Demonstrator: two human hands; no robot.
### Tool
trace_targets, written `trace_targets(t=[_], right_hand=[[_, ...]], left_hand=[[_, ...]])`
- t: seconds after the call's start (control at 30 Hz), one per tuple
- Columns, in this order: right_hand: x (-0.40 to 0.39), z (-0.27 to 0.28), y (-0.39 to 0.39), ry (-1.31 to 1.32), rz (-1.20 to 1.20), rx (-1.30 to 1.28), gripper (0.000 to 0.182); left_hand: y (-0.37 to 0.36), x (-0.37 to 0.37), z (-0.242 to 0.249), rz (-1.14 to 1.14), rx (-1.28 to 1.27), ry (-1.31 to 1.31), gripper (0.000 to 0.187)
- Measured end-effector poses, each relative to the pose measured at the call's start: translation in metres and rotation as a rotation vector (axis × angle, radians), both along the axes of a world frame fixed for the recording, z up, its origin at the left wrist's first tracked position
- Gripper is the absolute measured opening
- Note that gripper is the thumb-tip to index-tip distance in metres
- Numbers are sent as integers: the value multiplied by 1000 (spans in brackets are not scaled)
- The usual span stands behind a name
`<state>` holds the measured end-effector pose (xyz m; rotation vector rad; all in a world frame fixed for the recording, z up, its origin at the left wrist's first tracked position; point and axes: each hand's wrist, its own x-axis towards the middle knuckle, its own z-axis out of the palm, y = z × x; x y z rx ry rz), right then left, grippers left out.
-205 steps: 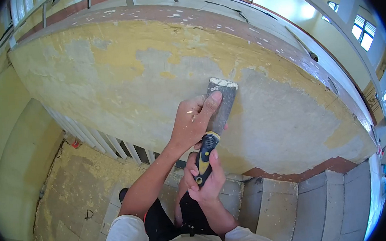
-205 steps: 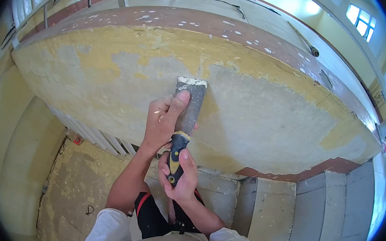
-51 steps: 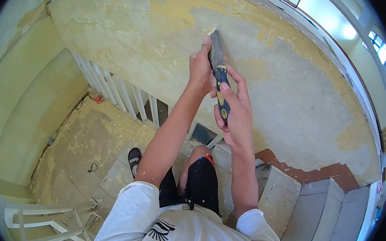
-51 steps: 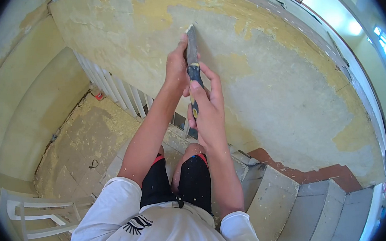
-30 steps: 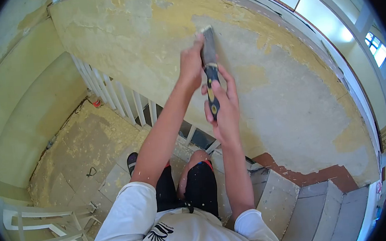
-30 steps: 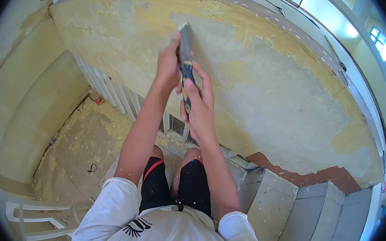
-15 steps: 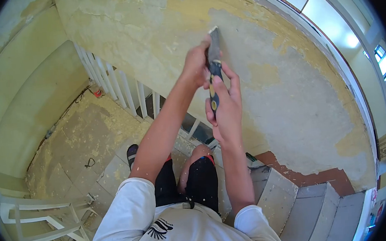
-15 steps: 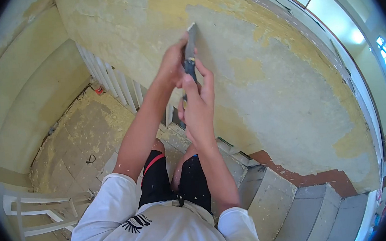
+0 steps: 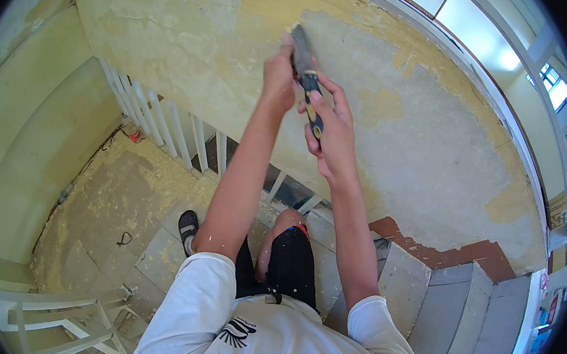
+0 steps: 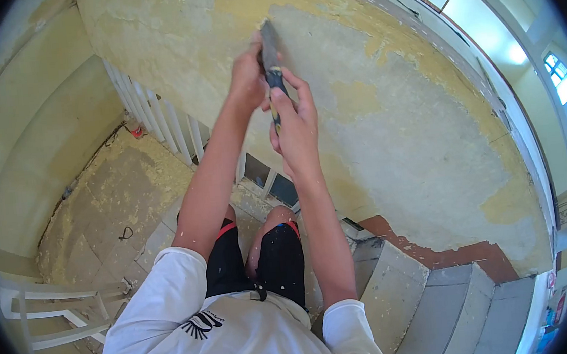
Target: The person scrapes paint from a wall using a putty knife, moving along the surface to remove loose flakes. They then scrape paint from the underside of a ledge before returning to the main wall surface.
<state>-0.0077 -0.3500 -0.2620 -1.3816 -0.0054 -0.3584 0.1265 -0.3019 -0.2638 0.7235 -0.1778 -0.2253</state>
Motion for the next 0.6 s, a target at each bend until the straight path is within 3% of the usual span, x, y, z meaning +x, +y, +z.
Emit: trace_targets(t=[0.17,0.6], right_hand=[[-13,-1,12,42,-22,66,39],[-4,-4,2,64,-54,-20,37]], left_hand=[[10,-8,-12,-146,93,-25,39],[13,-3,-16,-165,45,-68,41]])
